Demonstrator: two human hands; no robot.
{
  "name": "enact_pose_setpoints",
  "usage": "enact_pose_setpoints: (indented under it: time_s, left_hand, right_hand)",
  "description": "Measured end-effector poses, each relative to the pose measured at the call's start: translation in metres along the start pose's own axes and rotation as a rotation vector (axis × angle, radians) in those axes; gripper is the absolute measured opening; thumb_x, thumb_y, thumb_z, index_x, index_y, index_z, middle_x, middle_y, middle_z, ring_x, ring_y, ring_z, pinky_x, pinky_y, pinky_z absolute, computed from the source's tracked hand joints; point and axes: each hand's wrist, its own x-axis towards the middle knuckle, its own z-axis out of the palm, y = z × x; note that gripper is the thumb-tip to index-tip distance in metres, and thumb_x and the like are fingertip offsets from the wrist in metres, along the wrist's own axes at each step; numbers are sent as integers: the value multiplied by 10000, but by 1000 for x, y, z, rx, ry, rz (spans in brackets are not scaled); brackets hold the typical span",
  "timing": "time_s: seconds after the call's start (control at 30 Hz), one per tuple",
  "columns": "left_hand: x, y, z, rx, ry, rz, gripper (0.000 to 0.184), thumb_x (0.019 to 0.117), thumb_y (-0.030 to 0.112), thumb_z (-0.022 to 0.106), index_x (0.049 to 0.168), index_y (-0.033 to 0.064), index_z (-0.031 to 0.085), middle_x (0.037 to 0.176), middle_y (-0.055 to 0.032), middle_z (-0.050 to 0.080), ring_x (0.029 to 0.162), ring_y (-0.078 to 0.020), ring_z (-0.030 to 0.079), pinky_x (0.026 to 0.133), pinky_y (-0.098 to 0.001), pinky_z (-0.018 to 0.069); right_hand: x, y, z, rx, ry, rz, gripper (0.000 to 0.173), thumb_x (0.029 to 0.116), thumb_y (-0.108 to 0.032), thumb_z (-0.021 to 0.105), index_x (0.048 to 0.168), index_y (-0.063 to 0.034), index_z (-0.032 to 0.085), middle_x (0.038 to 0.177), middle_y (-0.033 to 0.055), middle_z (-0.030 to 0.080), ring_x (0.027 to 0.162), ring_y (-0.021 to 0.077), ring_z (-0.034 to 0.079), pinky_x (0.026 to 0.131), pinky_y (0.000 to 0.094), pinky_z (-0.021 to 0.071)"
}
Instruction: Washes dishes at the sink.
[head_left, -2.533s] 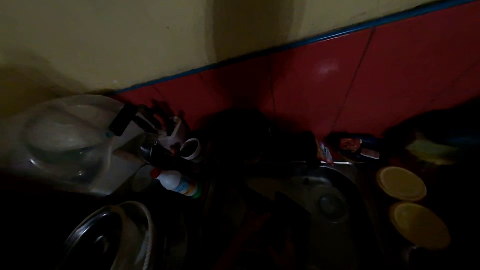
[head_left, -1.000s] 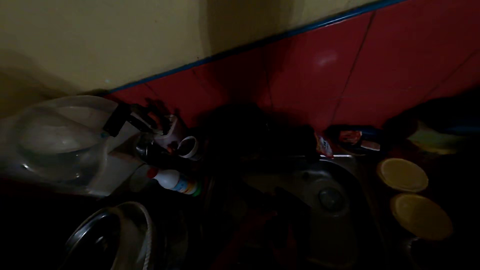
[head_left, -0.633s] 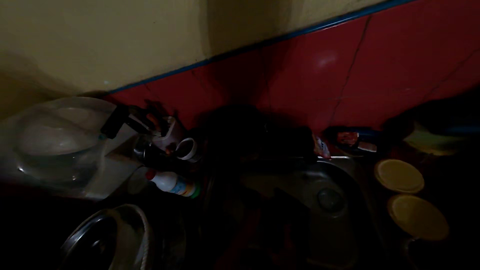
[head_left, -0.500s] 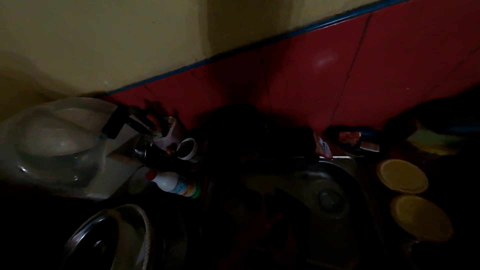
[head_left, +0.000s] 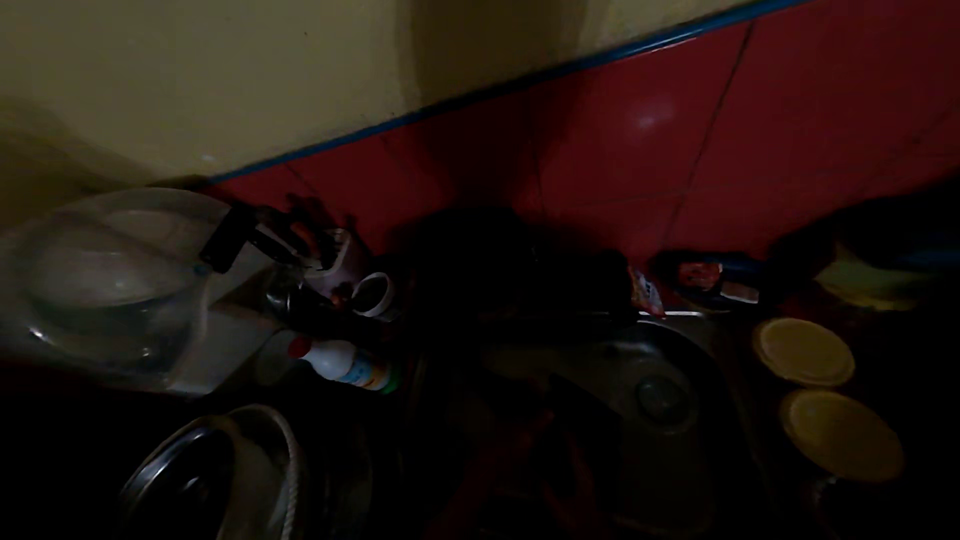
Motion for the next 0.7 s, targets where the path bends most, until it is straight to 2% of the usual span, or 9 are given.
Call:
enact_pose_setpoints:
  time_s: [0.07,0.17,0.23,0.33,0.4,0.43,0.53,0.63,0.7]
  left_hand:
    - [10,24,19,125,103,-459,605,1078,191,518,1603,62,246,1578,-170,413,1432,-251,432,1174,-371,335]
    - [48,-102,16,-16,119,-54,685,1071,335,515,1580,-16,219,1454,-285,492,1288,-328,569,1013,-417,530]
    - [39,-76,12,-129,148,-112,535,1112,303,407,1524,-35,352,1455,-277,494,1295,-324,550,1032,-413,499]
    - [-5,18,9,-176,296,-353,412,1122,141,360,1478,-54,431,1482,-219,491,1341,-253,503,1124,-342,388]
    - [-2,-45,-5,-190,283,-20,374,1099,114,418,1376,-136,437,1280,-247,575,1131,-199,625,956,-261,535]
    - [5,-59,-6,-242,320,-49,374,1083,110,473,1373,-126,460,1275,-236,585,1109,-193,621,956,-271,523]
    - [31,-79,3,-134,310,-238,448,1069,283,534,1424,10,518,1327,-169,620,1174,-210,623,1024,-355,505]
    - [50,-109,25,-67,188,-191,766,1034,401,578,1622,80,207,1510,-207,486,1347,-280,531,1113,-456,445]
    - [55,-111,27,-63,195,-163,782,1026,384,596,1614,45,207,1521,-226,465,1373,-291,507,1135,-447,425]
  right_hand:
    - [0,-2,2,-37,-2,-16,820,847,-178,785,1511,68,372,1376,214,590,1215,223,621,1021,361,528]
    - [-3,-20,5,-209,8,24,821,866,-216,772,1525,55,365,1412,248,555,1234,322,612,1014,460,532]
    - [-5,-46,5,-300,45,25,814,828,-234,804,1484,72,433,1351,269,591,1142,372,659,913,500,580]
    - [-7,-86,-6,-216,-33,117,889,784,-200,866,1495,79,411,1345,248,620,1158,346,666,943,483,566]
    - [-6,-50,-3,-113,-95,79,1031,713,-267,914,1529,14,349,1283,196,646,1098,269,679,899,447,589]
    - [-3,-37,-3,-116,-137,84,1086,691,-298,927,1546,-20,319,1265,181,653,1085,258,681,894,450,590]
    - [9,-34,-5,-299,-183,145,1044,704,-340,898,1547,-47,357,1187,173,693,1039,302,696,880,513,577]
    - [14,-39,-7,-418,-145,154,896,789,-314,827,1523,-15,409,1191,195,694,1058,343,691,904,556,556]
    - [11,-49,-9,-452,-149,200,802,852,-317,783,1511,-26,431,1164,190,703,1017,350,701,874,571,560]
